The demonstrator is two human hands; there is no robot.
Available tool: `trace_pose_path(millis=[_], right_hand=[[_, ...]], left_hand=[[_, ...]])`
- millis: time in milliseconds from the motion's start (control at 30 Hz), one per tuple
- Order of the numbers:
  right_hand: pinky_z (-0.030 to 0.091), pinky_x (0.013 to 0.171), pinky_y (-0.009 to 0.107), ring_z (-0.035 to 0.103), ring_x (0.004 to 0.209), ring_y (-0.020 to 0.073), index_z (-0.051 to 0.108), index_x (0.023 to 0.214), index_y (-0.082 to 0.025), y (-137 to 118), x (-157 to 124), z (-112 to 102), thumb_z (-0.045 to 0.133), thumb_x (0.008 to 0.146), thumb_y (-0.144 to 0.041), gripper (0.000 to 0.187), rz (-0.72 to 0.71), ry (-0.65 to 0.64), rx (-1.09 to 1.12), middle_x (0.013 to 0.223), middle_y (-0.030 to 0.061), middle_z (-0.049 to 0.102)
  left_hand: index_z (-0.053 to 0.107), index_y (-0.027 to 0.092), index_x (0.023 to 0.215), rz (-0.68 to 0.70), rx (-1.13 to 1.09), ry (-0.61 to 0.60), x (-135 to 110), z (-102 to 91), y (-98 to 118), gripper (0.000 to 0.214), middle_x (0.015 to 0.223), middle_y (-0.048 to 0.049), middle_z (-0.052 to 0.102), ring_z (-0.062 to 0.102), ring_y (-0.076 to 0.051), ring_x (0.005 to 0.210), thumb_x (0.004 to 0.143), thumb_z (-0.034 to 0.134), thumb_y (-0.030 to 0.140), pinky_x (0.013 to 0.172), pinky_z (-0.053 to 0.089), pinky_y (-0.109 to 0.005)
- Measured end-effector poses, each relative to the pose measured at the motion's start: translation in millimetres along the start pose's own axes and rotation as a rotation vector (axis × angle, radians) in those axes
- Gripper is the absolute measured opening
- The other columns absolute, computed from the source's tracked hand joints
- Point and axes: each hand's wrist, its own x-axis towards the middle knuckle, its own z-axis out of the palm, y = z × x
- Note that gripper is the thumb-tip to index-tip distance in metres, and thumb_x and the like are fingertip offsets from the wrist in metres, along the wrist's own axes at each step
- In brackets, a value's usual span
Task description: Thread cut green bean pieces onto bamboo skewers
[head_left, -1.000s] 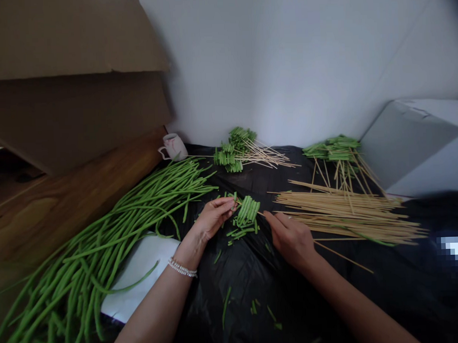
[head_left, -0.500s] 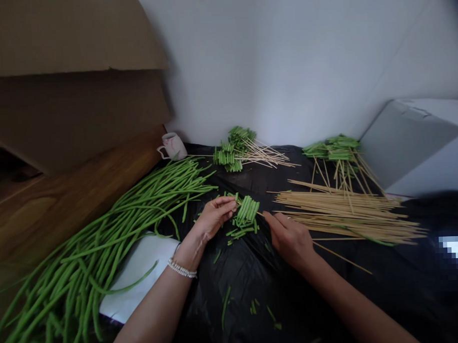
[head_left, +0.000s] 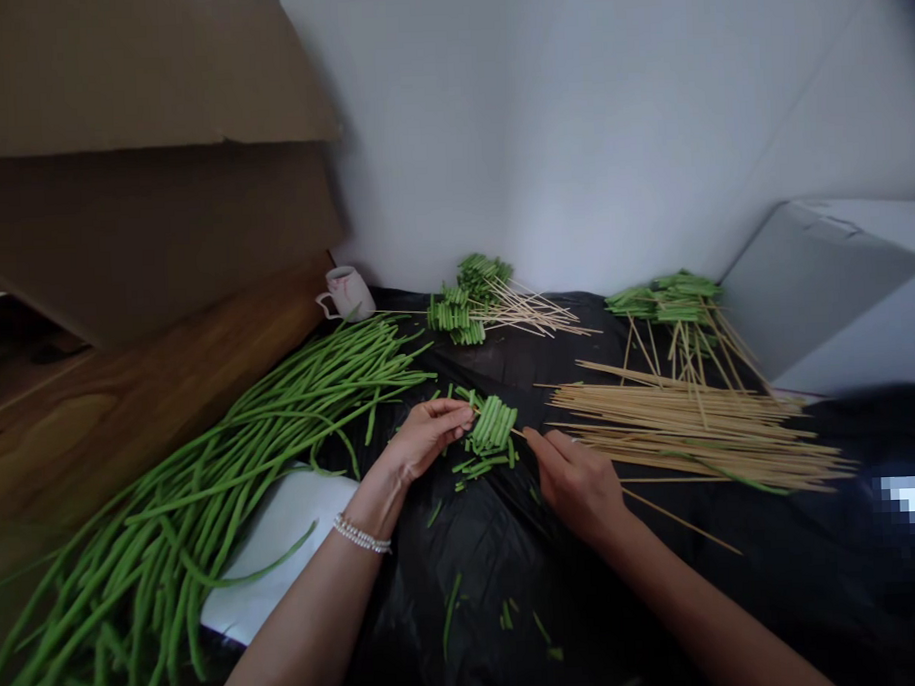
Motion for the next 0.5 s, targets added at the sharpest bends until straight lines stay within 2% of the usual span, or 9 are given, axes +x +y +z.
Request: trace_pose_path(millis=[200, 300, 367, 500], right_hand=[[0.033, 0.058, 0.027, 0.051, 0.062, 0.0111, 0.065, 0.111, -0.014, -0.6, 1.8, -1.5, 0.043, 0.087, -0.009, 0.032, -0.012, 0.013, -0.010, 0.070, 0.0004, 0.059], [0.033, 0.058, 0.026, 0.051, 0.061, 0.0108, 0.065, 0.112, -0.014, 6.0, 3.6, -3.3, 0.043, 0.088, -0.011, 0.032, -0.012, 0.042, -0.039, 0.071, 0.0007, 0.061], [0.033, 0.058, 0.026, 0.051, 0.060, 0.0103, 0.065, 0.113, -0.015, 12.6, 4.9, -4.9, 0.044, 0.088, -0.012, 0.032, 0.026, 0.091, -0.075, 0.073, 0.0008, 0.062], [0.033, 0.056, 0.026, 0.051, 0.060, 0.0099, 0.066, 0.112, -0.016, 21.1, 6.7, -7.1, 0.047, 0.087, -0.012, 0.031, 0.091, 0.148, -0.115, 0.073, 0.0006, 0.063]], left_hand=[[0.073, 0.013, 0.072, 0.000, 0.049, 0.024, 0.4, 0.7, -4.0, 0.028, 0.070, -0.0028, 0.066, 0.057, -0.009, 0.065, 0.052, 0.088, 0.025, 0.066, 0.043, -0.022], [0.074, 0.014, 0.075, 0.088, 0.097, 0.014, 3.6, -0.5, -6.5, 0.027, 0.070, -0.0028, 0.066, 0.055, -0.009, 0.064, 0.058, 0.085, 0.032, 0.067, 0.043, -0.023], [0.074, 0.014, 0.078, 0.197, 0.217, 0.047, 5.5, -1.5, -7.4, 0.027, 0.071, -0.0032, 0.067, 0.055, -0.011, 0.065, 0.064, 0.080, 0.037, 0.067, 0.042, -0.025], [0.074, 0.016, 0.077, 0.398, 0.636, 0.179, 5.8, -2.5, -9.1, 0.022, 0.071, -0.0040, 0.068, 0.055, -0.015, 0.066, 0.072, 0.073, 0.037, 0.067, 0.041, -0.028]])
